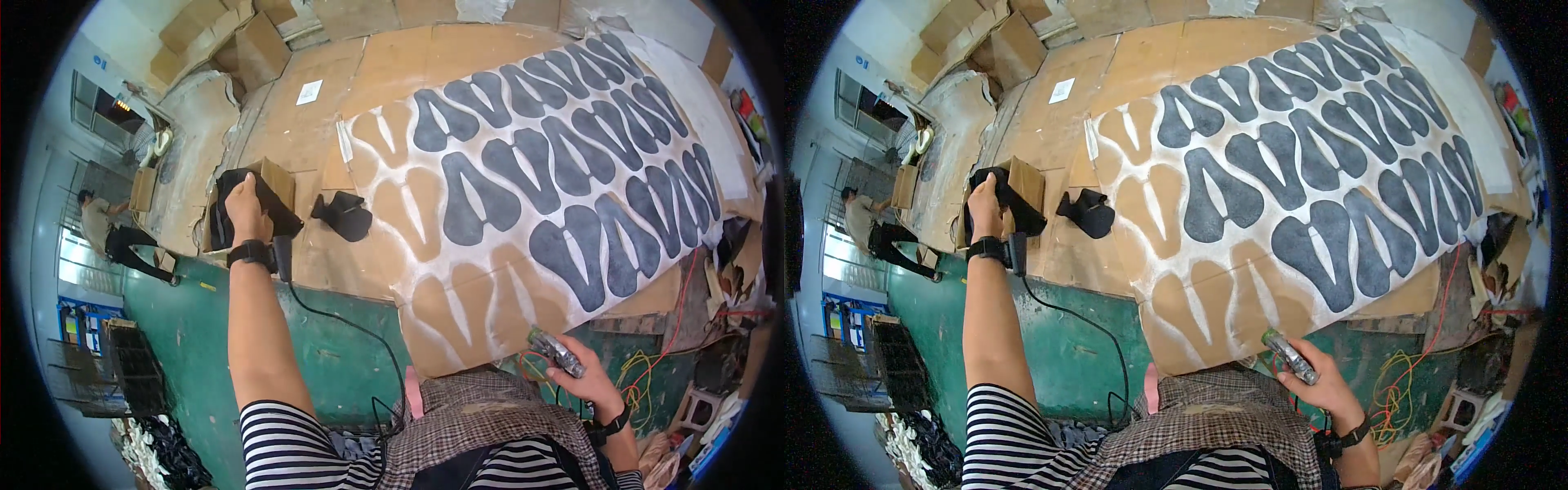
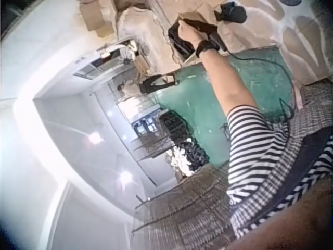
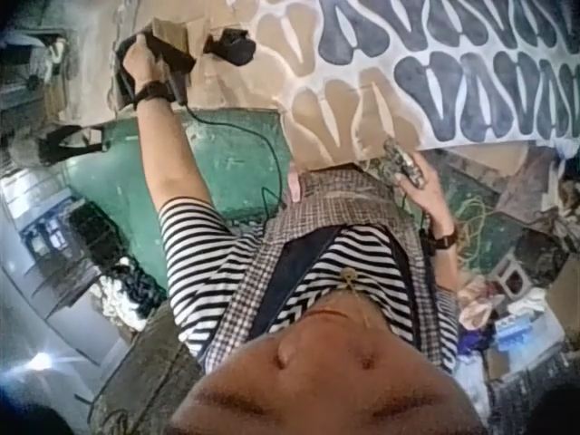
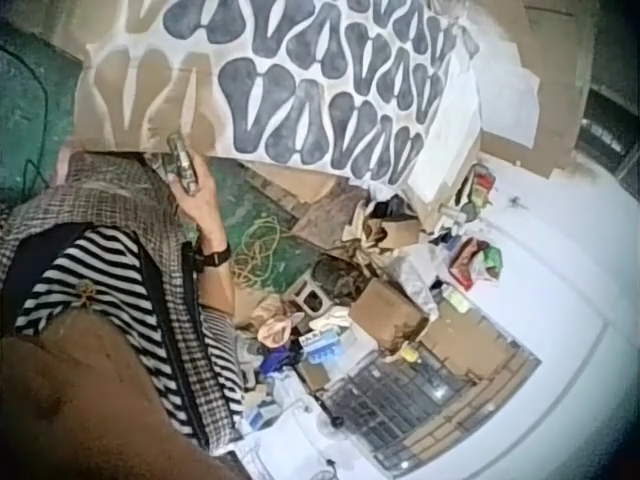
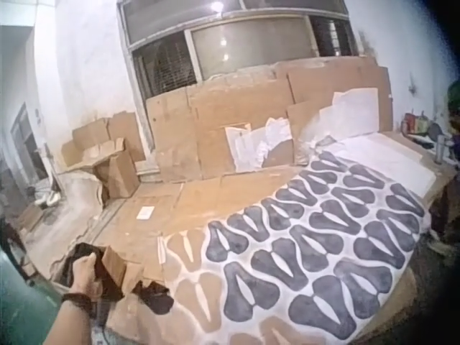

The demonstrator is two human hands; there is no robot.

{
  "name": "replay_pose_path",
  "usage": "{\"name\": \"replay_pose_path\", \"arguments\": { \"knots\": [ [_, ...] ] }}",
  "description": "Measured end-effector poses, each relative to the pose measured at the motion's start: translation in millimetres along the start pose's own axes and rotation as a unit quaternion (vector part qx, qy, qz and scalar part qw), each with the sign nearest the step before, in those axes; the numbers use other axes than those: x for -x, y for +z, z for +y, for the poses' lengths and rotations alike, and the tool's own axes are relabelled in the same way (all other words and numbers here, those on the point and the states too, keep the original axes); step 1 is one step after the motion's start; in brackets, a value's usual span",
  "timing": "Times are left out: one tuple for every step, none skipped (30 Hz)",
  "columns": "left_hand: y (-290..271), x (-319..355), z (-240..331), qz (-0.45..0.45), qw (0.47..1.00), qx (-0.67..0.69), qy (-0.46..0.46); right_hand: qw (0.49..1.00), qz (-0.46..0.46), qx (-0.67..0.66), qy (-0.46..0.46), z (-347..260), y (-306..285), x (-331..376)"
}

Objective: Apply glue to bicycle seat covers and attach them to the seat frames.

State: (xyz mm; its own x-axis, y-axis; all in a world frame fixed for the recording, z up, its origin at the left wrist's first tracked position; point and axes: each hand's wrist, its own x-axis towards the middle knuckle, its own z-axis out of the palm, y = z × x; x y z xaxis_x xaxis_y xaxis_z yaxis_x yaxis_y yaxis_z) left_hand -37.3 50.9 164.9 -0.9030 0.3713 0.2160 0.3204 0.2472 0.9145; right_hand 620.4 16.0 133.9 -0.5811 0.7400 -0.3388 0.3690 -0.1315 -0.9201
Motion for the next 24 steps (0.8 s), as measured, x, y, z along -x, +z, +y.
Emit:
{"name": "replay_pose_path", "arguments": {
  "knots": [
    [0.4,2.5,6.4,-0.053,0.998,-0.034,0.029,1.000,0.003,0.007,0.003,-0.7,0.6,0.5],
    [-2.0,8.0,17.3,-0.108,0.990,-0.067,0.057,1.000,0.008,0.007,0.008,-1.8,0.8,2.0],
    [21.9,39.0,46.2,-0.179,0.982,-0.038,0.040,0.999,0.021,0.030,0.006,-1.3,-1.6,3.5],
    [16.3,53.2,57.5,-0.215,0.972,-0.062,0.068,0.998,0.017,0.053,-0.009,-3.6,-3.0,3.2],
    [10.8,66.3,64.3,-0.250,0.960,-0.086,0.096,0.998,0.020,0.052,-0.007,-6.2,-2.8,2.2],
    [2.3,83.1,71.4,-0.307,0.943,-0.091,0.093,0.997,0.007,0.067,-0.043,-10.0,-0.8,0.2],
    [-1.8,100.6,77.0,-0.360,0.921,-0.122,0.083,0.994,-0.007,0.083,-0.077,-15.0,2.3,-4.4],
    [-4.5,125.3,81.3,-0.392,0.905,-0.130,0.105,0.995,-0.027,0.075,-0.065,-29.3,5.9,-8.7],
    [-6.5,149.4,86.3,-0.448,0.886,-0.091,0.081,0.995,-0.023,0.076,-0.060,-35.0,9.1,-16.0],
    [-5.2,172.1,92.4,-0.502,0.858,-0.093,0.051,0.986,-0.051,0.081,-0.138,-39.4,10.9,-22.8],
    [-2.0,198.4,108.7,-0.539,0.809,-0.162,0.169,0.970,-0.080,0.084,-0.215,-41.3,13.3,-30.6],
    [3.7,224.7,115.2,-0.577,0.786,-0.120,0.187,0.971,-0.075,0.086,-0.211,-47.9,16.9,-35.7],
    [7.5,247.4,120.0,-0.619,0.758,-0.113,0.173,0.954,-0.090,0.105,-0.267,-52.1,22.8,-42.8],
    [9.8,269.0,124.3,-0.649,0.721,-0.103,0.222,0.932,-0.105,0.125,-0.323,-57.2,27.5,-44.3],
    [14.3,289.3,130.6,-0.667,0.697,-0.090,0.249,0.933,-0.104,0.126,-0.320,-53.8,32.3,-47.8],
    [17.0,307.2,137.5,-0.687,0.682,-0.076,0.239,0.925,-0.125,0.106,-0.342,-48.1,37.3,-51.5],
    [16.8,319.9,141.3,-0.704,0.669,-0.064,0.228,0.914,-0.150,0.085,-0.367,-43.8,42.1,-54.9],
    [16.3,328.4,140.6,-0.703,0.671,-0.064,0.226,0.911,-0.169,0.084,-0.367,-40.2,45.8,-54.2],
    [14.6,335.6,139.2,-0.699,0.680,-0.052,0.213,0.911,-0.171,0.084,-0.367,-33.0,47.7,-50.4],
    [12.4,341.3,137.4,-0.695,0.689,-0.041,0.201,0.915,-0.187,0.078,-0.350,-24.1,48.7,-44.9],
    [10.2,345.6,133.3,-0.695,0.690,-0.041,0.200,0.918,-0.202,0.071,-0.333,-16.4,48.8,-38.8],
    [8.5,349.3,126.8,-0.673,0.711,-0.035,0.200,0.927,-0.220,0.073,-0.295,-10.3,47.7,-32.7],
    [6.3,352.8,120.5,-0.651,0.732,-0.029,0.201,0.927,-0.221,0.073,-0.294,-2.3,47.2,-27.5],
    [2.8,355.5,114.4,-0.651,0.732,-0.029,0.200,0.929,-0.228,0.075,-0.283,7.1,47.1,-23.0]
  ]
}}
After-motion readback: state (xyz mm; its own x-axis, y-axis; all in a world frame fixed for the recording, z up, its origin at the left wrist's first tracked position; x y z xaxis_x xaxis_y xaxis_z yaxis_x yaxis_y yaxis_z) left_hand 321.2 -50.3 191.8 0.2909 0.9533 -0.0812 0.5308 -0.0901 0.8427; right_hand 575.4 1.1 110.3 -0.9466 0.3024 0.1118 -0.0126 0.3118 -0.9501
